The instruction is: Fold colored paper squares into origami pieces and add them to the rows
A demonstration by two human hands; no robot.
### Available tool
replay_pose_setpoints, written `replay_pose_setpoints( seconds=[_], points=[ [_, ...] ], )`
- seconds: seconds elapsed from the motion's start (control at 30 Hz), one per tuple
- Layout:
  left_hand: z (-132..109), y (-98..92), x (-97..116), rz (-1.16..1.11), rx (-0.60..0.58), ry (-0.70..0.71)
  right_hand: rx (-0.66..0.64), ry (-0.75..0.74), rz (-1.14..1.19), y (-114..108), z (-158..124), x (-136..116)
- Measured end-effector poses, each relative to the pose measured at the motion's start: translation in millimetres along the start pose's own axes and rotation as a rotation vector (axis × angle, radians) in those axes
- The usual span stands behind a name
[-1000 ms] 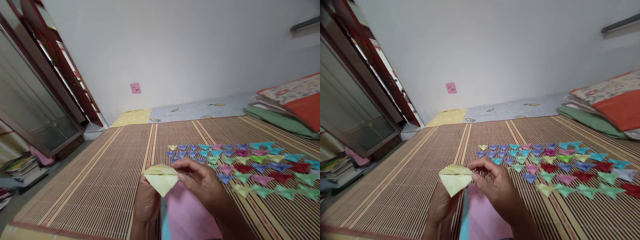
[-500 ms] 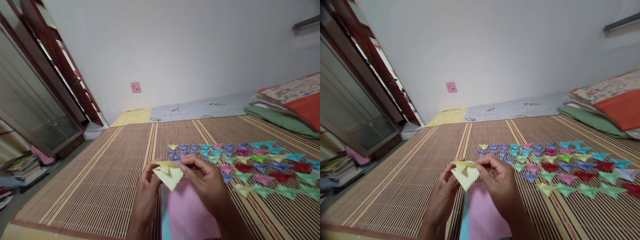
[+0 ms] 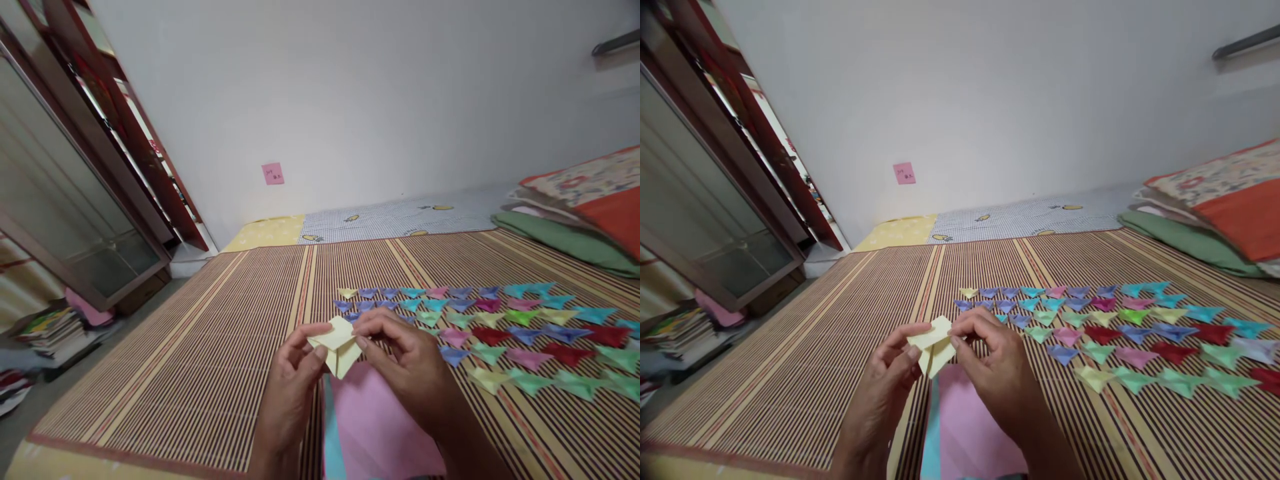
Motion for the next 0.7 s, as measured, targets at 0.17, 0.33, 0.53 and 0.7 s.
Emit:
replay_pose_setpoints(
  seconds=[0.17, 0.33, 0.53, 0.7],
  points=[
    [1.1, -3.0, -4.2, 0.023, 0.000, -0.026, -0.013, -0.008, -0.003, 2.4, -0.9, -1.4],
    [3.7, -6.0, -7.0, 0.015, 0.031, -0.039, -0.052, 0.011, 0.001, 6.5, -2.2, -1.6],
    [5.1, -8.1, -6.9, -0.086, 0.092, -0.063, -0.096, -0.017, 0.010, 8.8, -2.4, -5.4],
    [4.4, -6.0, -4.5, -0.131, 0.101, -0.073, -0.112, -0.037, -0.008, 10.1, -1.8, -7.1]
  ],
)
Point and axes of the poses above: each hand's wrist, its own z-axis towards the middle knuckle, its own y-axis out of the palm, x = y × z, the point moved 10 cm from there along z, towards the middle knuckle, and after that the axes turned 5 degrees about y, right-handed, at the moved point
